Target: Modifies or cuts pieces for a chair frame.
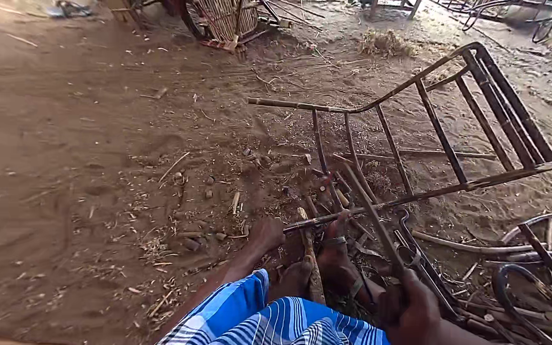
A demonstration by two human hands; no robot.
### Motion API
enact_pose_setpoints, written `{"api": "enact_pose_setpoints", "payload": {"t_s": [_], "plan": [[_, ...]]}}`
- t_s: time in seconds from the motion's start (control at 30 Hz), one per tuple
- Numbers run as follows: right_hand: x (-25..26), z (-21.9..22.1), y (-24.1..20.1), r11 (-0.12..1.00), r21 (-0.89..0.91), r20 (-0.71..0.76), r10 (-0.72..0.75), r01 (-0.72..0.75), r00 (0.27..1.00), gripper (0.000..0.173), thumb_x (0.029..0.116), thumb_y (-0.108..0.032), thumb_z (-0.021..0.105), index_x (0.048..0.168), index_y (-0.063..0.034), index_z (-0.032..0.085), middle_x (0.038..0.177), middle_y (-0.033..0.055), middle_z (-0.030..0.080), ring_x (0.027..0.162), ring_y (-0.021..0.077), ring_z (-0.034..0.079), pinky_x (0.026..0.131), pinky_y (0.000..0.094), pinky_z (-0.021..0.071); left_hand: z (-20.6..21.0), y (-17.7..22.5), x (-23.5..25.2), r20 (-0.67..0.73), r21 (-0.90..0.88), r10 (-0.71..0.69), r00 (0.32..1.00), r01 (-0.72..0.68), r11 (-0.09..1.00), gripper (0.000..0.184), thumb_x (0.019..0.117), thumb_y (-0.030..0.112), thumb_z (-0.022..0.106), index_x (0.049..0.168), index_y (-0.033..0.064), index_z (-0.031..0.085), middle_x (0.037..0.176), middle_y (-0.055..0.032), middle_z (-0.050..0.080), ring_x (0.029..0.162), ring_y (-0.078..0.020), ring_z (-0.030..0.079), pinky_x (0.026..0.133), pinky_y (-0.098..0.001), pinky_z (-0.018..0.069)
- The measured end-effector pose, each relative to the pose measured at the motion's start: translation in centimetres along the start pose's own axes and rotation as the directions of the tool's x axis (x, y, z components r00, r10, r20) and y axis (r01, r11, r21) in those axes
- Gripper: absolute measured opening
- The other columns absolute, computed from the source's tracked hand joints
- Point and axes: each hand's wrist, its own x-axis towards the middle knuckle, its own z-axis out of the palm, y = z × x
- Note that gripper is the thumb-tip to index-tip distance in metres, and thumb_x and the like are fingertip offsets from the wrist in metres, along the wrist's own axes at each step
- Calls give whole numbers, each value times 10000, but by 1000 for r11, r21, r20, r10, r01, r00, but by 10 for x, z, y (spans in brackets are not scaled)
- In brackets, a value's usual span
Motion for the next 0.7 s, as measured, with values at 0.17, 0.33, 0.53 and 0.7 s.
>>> {"api": "enact_pose_setpoints", "payload": {"t_s": [0.17,0.33,0.53,0.7], "plan": [[-16,54,52,998,-18,23,53,-53,998,498,1045,-411,360,970,-60,705,477,-64,381,362,53,329,355,258,330,-2,-6,3,23,6,21,1000,-21,1000,403,914,492,626,967,107,732,1021,-141,731,997,-348,710,794,-596,563],[-35,54,67,998,-60,56,15,-12,998,482,1059,-398,386,952,-70,721,500,-64,404,382,39,333,367,228,318,1,-6,4,30,-22,44,999,-44,999,386,908,481,633,920,106,722,972,-141,728,961,-352,710,764,-604,553],[-42,48,70,997,-72,63,17,-13,998,473,1069,-384,383,957,-60,709,503,-74,380,387,33,319,372,221,305,8,-14,8,12,-56,113,994,-112,992,351,916,459,636,898,118,719,923,-124,723,921,-341,710,739,-607,549],[-8,71,78,988,-129,18,87,-84,996,510,1044,-464,376,843,-114,687,500,-31,427,395,88,385,398,287,374,19,-21,16,11,-98,127,992,-126,987,344,922,462,639,914,131,734,911,-134,726,911,-361,711,747,-638,545]]}}
